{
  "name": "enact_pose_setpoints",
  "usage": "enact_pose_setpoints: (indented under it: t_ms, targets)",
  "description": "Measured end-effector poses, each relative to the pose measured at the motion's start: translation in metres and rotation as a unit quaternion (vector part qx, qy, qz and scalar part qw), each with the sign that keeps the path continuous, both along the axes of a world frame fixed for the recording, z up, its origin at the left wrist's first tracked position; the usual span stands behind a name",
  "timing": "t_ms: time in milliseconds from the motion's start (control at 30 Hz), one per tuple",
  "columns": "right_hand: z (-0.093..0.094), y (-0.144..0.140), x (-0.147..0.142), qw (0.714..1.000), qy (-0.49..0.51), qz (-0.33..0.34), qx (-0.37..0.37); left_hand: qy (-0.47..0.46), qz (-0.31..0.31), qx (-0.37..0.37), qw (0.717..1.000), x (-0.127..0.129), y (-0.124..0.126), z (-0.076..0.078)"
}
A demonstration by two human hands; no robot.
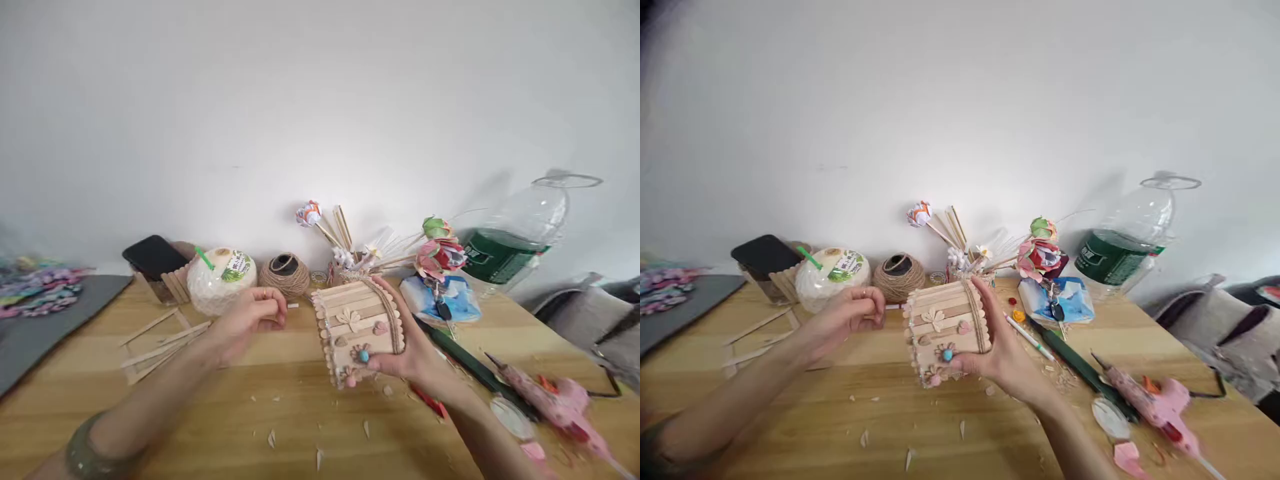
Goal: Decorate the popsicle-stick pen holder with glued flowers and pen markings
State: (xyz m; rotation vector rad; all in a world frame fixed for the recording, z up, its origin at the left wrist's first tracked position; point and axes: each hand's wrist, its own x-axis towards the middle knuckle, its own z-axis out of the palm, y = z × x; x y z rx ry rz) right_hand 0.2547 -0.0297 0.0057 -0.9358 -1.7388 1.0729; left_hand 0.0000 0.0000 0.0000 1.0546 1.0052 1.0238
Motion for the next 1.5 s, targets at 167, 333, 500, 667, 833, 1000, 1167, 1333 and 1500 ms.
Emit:
enact_pose_setpoints:
  t_ms: [167, 333, 500, 667, 833, 1000, 1167, 1333, 1500]
  targets:
    - [-0.005, -0.001, 0.004, 0.999, -0.004, -0.027, -0.017, 0.007, 0.005, -0.005, 1.0, -0.002, 0.002, 0.002]
    - [-0.01, 0.003, 0.003, 0.999, 0.009, -0.035, -0.007, 0.016, -0.005, -0.007, 1.0, 0.001, -0.003, 0.006]
    - [-0.007, 0.005, -0.003, 1.0, 0.006, -0.025, 0.01, 0.02, -0.014, -0.006, 1.0, 0.003, -0.005, 0.006]
    - [-0.007, 0.006, -0.01, 0.999, -0.004, -0.028, 0.032, 0.027, -0.016, 0.0, 0.999, 0.003, -0.005, 0.006]
    - [-0.008, 0.005, -0.012, 0.998, -0.013, -0.04, 0.039, 0.032, -0.028, 0.044, 0.998, 0.006, -0.007, 0.005]
    - [-0.01, 0.005, -0.014, 0.999, -0.007, -0.038, 0.035, 0.031, -0.046, 0.093, 0.994, 0.009, -0.012, 0.002]
    - [-0.01, 0.005, -0.014, 0.999, 0.004, -0.034, 0.027, 0.045, -0.045, 0.121, 0.991, 0.011, -0.015, 0.002]
    - [-0.013, 0.007, -0.014, 0.999, 0.028, -0.017, 0.019, 0.066, -0.074, 0.107, 0.989, 0.01, -0.014, 0.002]
    - [-0.025, 0.008, -0.021, 0.999, 0.047, -0.011, 0.002, 0.008, -0.06, -0.025, 0.998, 0.009, -0.011, 0.004]
